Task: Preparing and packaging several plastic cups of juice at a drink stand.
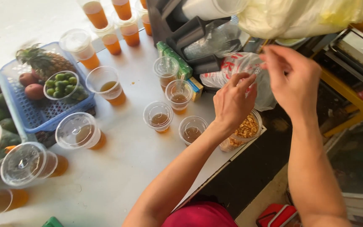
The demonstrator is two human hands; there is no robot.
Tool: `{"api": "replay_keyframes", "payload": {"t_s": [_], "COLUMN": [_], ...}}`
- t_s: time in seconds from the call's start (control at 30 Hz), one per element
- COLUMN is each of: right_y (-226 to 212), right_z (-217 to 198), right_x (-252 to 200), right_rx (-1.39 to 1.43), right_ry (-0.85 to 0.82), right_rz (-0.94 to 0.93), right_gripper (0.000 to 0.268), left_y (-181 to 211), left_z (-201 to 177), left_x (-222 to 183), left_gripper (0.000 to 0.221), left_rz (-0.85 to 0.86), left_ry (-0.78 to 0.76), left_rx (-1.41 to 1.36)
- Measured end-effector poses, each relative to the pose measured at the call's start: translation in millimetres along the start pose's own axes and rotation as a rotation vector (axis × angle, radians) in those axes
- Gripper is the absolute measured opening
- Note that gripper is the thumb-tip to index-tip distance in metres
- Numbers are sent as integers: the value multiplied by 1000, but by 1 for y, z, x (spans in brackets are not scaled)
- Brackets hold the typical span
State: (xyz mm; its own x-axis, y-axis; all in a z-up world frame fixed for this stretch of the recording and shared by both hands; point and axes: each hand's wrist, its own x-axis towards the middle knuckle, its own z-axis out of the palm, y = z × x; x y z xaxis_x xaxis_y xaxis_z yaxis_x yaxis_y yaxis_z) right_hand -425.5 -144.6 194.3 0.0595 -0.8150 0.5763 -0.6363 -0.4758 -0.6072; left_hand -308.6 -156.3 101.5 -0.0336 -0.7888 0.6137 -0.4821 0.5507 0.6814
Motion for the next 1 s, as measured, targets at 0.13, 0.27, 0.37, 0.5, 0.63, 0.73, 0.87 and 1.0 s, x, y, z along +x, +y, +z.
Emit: {"api": "replay_keyframes", "payload": {"t_s": [0.13,0.27,0.37,0.5,0.63,0.73,0.87,1.0], "right_y": [45,53,28,-14,-41,-57,-64,-61], "right_z": [2,8,14,13,31,49,63,80], "right_x": [-63,-94,-96,-94,-96,-92,-88,-82], "right_rx": [195,456,409,198,99,288,665,807], "right_ry": [273,369,375,401,270,107,-92,-146], "right_rz": [238,331,351,236,-87,-182,71,341], "right_gripper": [24,28,31,26,25,29,26,23], "left_y": [3,33,35,22,24,6,-32,-48], "left_z": [1,-22,-28,-28,-70,-104,-146,-182], "left_x": [-12,-10,-11,-16,-14,-20,-34,-50], "left_gripper": [29,42,52,58,85,100,104,105], "left_rz": [124,7,-301,-388,-456,-434,-286,-129], "left_ry": [15,-204,-425,-361,-271,-269,-329,-347], "left_rx": [-148,-308,-675,-959,-1330,-1448,-1172,-801]}}
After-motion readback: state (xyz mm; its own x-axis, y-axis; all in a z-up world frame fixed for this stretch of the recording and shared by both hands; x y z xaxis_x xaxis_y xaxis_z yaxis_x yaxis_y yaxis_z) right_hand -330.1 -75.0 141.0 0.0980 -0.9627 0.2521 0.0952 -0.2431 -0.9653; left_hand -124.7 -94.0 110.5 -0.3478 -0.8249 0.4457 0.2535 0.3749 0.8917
